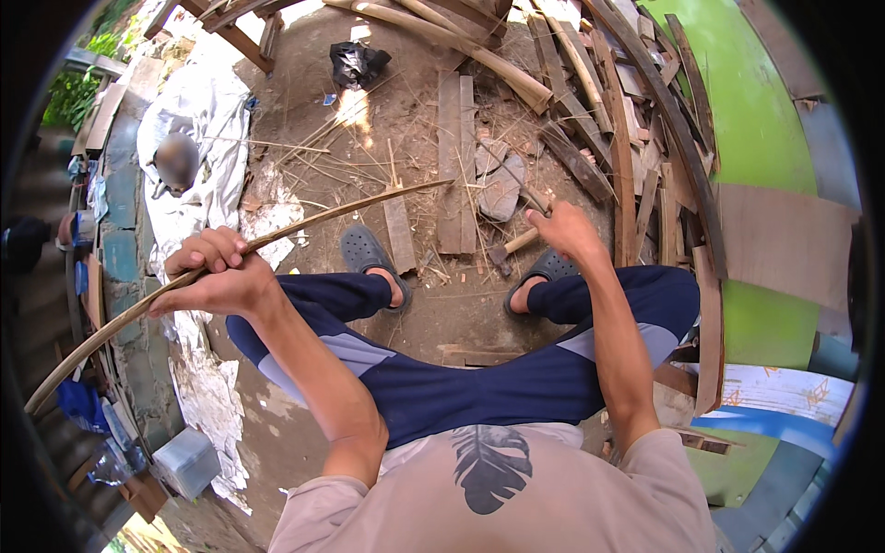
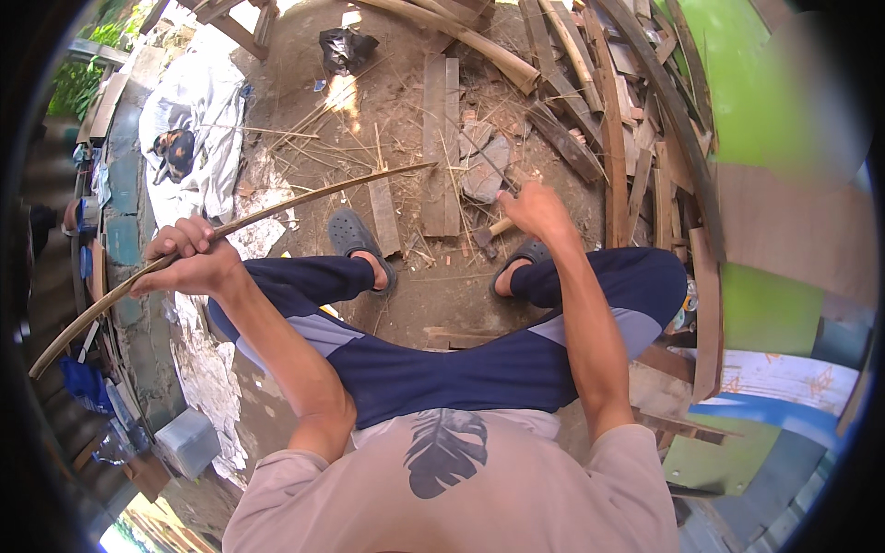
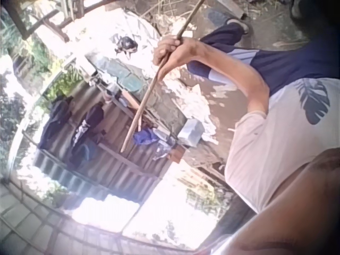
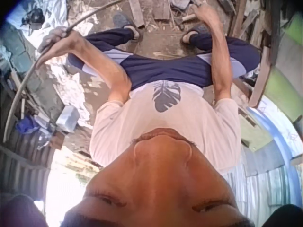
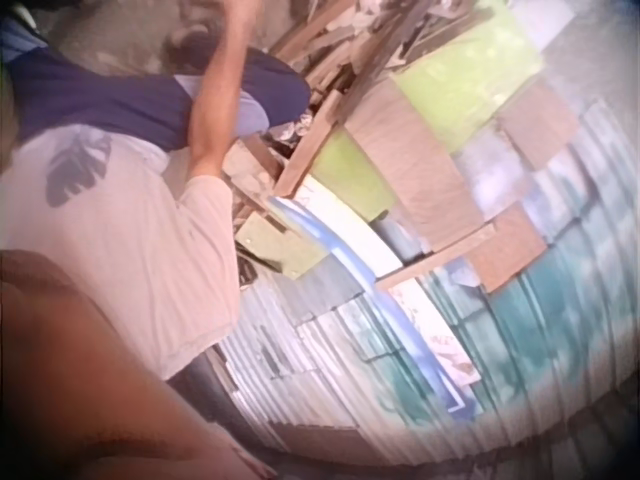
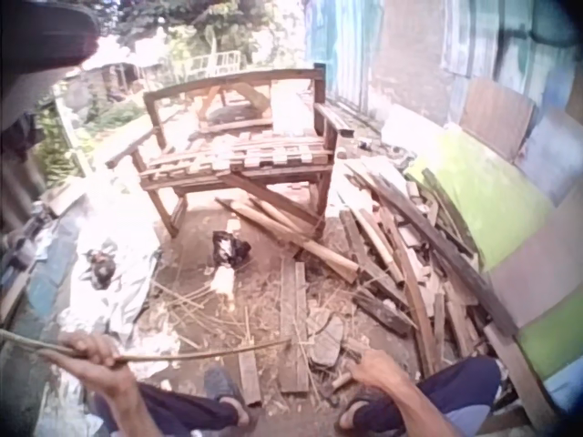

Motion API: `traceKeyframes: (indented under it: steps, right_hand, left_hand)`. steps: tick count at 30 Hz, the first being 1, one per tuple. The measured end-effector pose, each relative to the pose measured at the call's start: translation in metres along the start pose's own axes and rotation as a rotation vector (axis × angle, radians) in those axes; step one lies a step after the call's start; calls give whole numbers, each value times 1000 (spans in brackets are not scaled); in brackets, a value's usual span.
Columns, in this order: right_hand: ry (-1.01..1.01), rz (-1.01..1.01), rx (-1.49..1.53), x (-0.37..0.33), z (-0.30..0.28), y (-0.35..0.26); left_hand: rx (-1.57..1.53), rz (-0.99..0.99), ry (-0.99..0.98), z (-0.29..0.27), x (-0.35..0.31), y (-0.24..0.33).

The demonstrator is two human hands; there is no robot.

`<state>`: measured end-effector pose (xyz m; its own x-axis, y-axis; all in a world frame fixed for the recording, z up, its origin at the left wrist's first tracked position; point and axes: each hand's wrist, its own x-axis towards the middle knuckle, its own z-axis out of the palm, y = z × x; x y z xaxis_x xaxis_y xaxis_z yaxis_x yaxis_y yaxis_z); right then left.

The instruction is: The person sits cross-legged and uses a knife to shave and split a long bamboo stick into thin strips. They repeatedly draw the knife along the bamboo to remove outer layers and separate fibers, producing shavings and thin strips.

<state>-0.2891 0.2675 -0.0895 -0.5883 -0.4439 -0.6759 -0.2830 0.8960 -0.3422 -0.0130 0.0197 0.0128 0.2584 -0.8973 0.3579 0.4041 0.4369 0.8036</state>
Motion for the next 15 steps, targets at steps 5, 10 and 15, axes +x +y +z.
traceKeyframes:
  steps: [5,10,15]
  right_hand:
    - [152,-250,151,5,30,8]
    - [39,-519,211,-28,81,-40]
    - [139,-867,287,-71,113,-74]
  left_hand:
    - [-42,18,-85,-1,-8,13]
    - [-36,27,-79,4,-13,14]
    - [-63,68,-163,-2,-12,12]
